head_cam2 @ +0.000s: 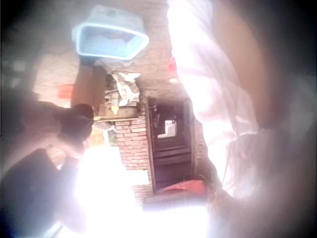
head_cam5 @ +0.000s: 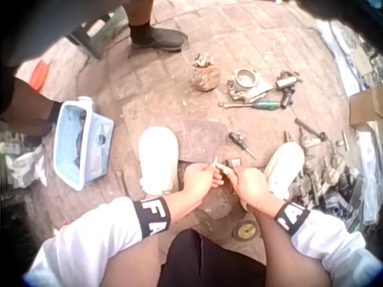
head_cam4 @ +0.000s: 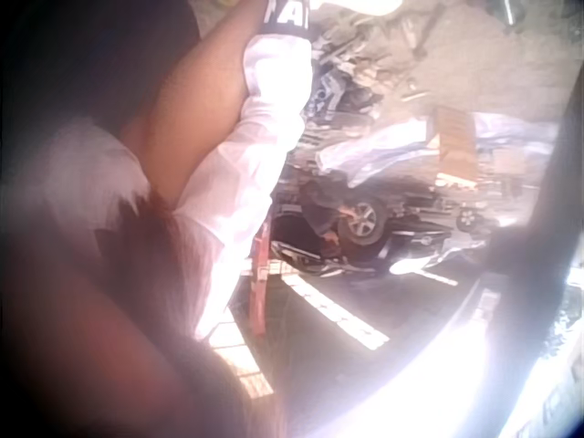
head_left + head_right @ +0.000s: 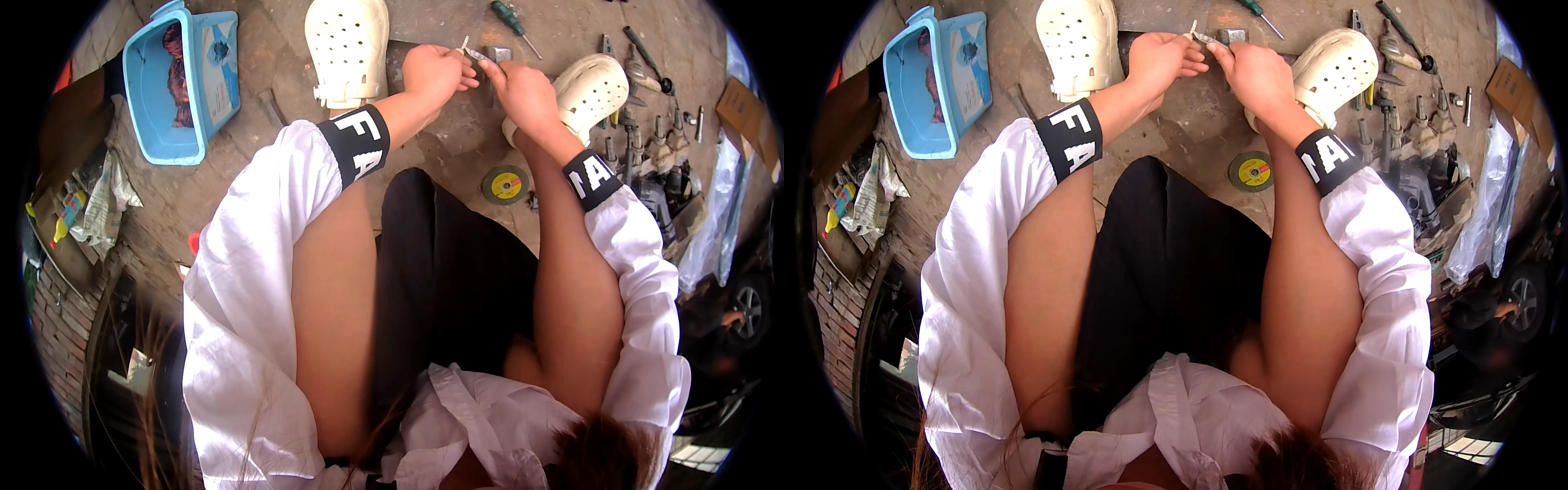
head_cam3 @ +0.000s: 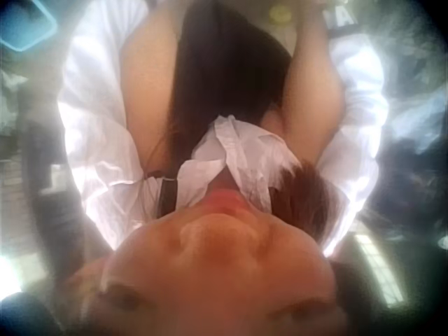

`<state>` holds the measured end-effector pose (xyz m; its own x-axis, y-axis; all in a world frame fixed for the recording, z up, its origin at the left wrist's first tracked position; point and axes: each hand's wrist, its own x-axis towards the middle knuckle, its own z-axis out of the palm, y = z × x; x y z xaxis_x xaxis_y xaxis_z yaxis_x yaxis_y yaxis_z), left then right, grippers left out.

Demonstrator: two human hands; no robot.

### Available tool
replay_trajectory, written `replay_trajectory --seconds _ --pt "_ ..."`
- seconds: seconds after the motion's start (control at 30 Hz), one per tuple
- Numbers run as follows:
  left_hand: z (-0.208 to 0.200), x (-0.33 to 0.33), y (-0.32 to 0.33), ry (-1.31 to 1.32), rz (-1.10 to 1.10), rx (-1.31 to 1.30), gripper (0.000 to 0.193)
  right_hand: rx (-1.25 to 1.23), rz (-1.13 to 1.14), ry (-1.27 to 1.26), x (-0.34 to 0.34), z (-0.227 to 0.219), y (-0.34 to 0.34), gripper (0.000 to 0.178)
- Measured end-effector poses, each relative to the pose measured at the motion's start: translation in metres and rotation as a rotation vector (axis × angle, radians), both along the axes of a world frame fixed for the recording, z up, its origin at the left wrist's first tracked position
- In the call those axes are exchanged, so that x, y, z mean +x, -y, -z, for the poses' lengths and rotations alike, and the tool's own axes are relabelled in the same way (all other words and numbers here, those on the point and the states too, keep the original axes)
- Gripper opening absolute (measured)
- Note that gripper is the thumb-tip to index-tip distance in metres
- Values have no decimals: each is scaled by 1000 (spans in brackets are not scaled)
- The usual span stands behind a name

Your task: The person sits on the floor and uses a knife and hammer to scrape, cut, and shape small metal pieces. They repeatedly pick up parts from a blue container, work on them with tools, and place them into a red bucket.

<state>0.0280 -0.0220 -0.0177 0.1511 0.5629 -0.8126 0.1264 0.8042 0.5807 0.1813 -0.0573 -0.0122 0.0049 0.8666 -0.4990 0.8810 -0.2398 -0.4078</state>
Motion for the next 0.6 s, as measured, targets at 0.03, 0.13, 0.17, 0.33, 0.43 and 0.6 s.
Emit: replay_trajectory --seconds 0.03,0.13,0.17,0.33,0.43,0.6 --pt "0 -1 0 0 -3 -2 28 -11 4 -7 -1 0 0 52" --pt "1 0 0 1 -4 -4 28 -44 29 -18 -2 -2 -2 53" --pt "1 -1 0 -1 -4 -1 27 -56 41 -18 -3 -1 -4 53" --pt "0 0 0 4 -11 -13 27 -17 27 -11 -4 0 1 53" --pt "0 0 0 6 -11 -3 27 -19 23 -23 -3 -1 0 52" --pt "-1 1 -1 6 -11 -11 27 4 13 -1 -3 2 0 51"
